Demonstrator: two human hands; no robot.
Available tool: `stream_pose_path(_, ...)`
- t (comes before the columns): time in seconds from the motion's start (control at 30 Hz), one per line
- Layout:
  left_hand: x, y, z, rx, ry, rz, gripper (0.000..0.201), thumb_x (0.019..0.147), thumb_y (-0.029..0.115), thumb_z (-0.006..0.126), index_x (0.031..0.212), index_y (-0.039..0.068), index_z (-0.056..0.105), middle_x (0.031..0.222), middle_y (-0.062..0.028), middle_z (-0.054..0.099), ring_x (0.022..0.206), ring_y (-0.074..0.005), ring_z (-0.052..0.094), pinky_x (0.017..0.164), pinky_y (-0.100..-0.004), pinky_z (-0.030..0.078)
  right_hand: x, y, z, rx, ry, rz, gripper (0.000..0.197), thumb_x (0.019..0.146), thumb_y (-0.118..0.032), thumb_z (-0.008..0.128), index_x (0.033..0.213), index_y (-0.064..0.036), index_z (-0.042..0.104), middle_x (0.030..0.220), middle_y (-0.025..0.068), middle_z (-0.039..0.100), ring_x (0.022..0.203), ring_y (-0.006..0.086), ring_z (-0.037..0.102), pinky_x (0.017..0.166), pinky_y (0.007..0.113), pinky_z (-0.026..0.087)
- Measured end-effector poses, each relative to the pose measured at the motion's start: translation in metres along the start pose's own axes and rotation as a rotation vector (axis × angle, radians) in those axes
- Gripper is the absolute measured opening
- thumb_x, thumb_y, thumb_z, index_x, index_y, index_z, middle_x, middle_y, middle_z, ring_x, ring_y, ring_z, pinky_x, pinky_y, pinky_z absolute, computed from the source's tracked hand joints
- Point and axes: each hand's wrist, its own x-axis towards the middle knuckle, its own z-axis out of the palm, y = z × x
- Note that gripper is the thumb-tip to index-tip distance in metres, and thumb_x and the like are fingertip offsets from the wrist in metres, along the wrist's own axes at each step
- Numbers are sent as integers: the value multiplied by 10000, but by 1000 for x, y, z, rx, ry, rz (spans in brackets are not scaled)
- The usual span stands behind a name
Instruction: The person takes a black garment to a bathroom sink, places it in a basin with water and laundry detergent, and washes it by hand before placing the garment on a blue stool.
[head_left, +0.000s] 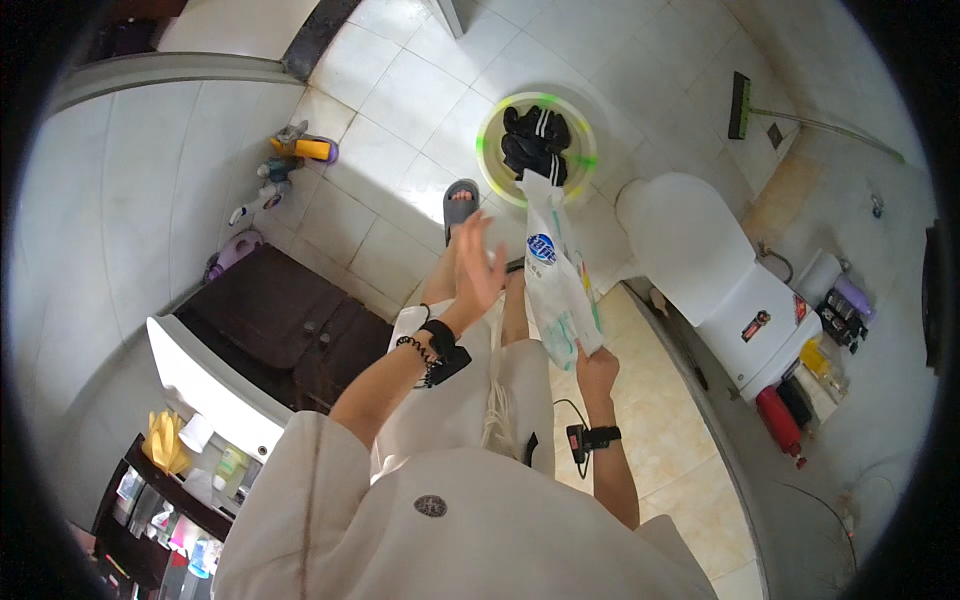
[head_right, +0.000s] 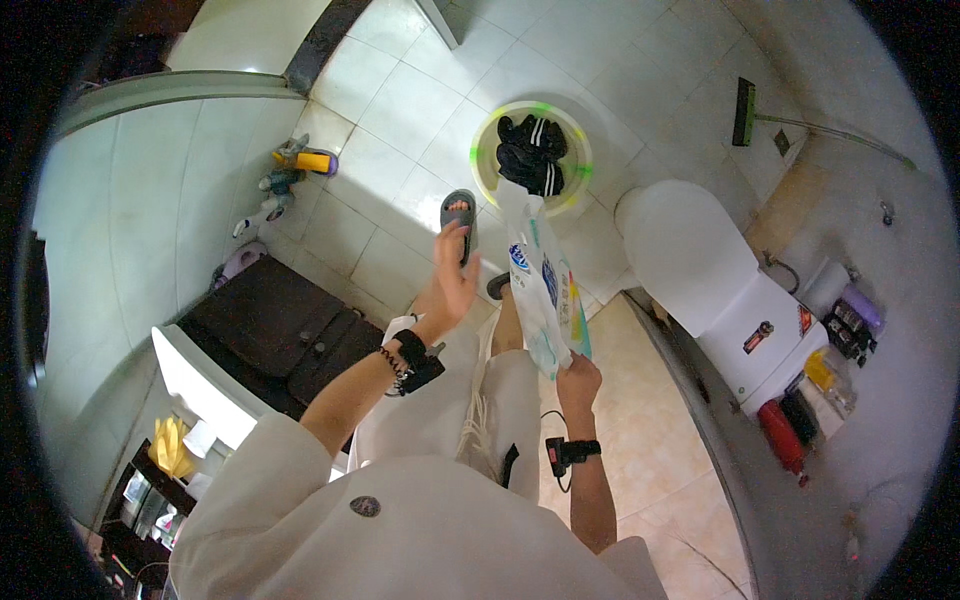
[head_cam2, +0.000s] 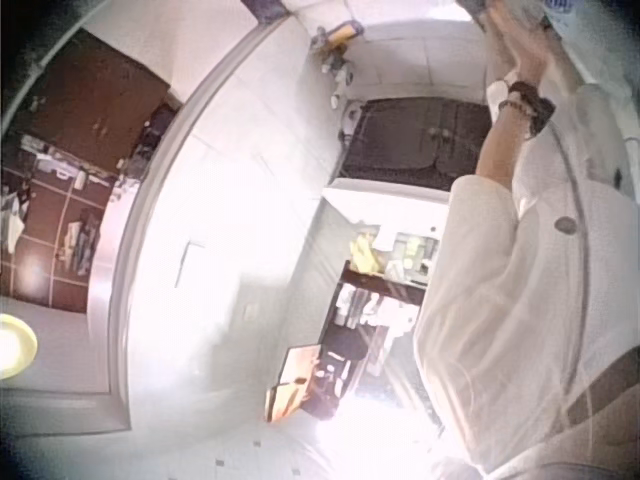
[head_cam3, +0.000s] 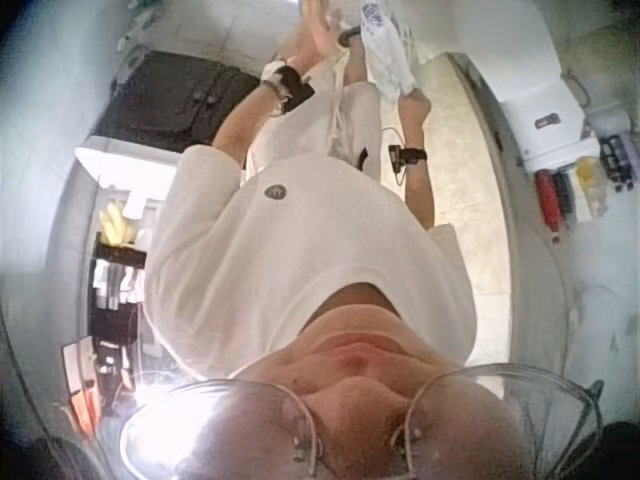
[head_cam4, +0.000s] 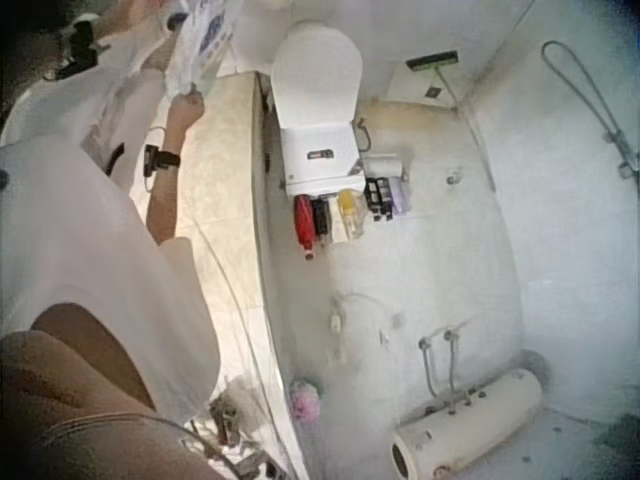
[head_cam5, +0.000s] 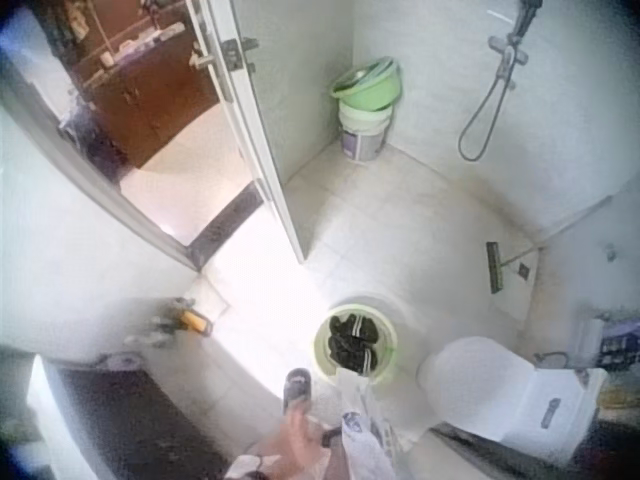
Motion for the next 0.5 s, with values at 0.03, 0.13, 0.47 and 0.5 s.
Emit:
stream_pose_path(0.03, -13, -27, 12, -48, 44, -236, 369, 766, 118, 506, 1112, 36, 411, 1145, -154, 420, 1035, -306, 427, 854, -352, 348, -3, -1, -2, -8, 0, -1, 218, 699, -222, 571, 697, -6, 601, 642, 191, 559, 599, 338, 548, 533, 386, 440)
stream_pose_path(0.13, -25, -51, 28, -227, -109, -689, 357, 829, 218, 458, 1136, 41, 415, 1140, -154, 440, 1027, -257, 457, 870, -322, 335, -24, -14, -19, 251, 147, 119, 211, 719, -192, 610, 654, 6, 575, 597, 185, 551, 530, 333, 545, 467, 368, 425)
stream_pose_path(0.47, -23, -56, 92, -871, -569, -925, 517, 887, 399, 279, 1075, -34, 489, 1052, -108, 533, 919, -194, 497, 825, -278, 362, -58, -56, -84, 263, -77, 87, 290, 749, -170, 583, 947, 37, 538, 912, 196, 557, 860, 349, 495, 789, 389, 362)
stream_pose_path(0.5, -25, -55, 91, -874, -560, -925, 517, 887, 399, 279, 1075, -34, 489, 1052, -108, 533, 919, -194, 497, 825, -278, 362, -58, -56, -83, 261, -80, 79, 290, 749, -170, 583, 947, 37, 538, 912, 196, 557, 860, 349, 495, 789, 389, 362)
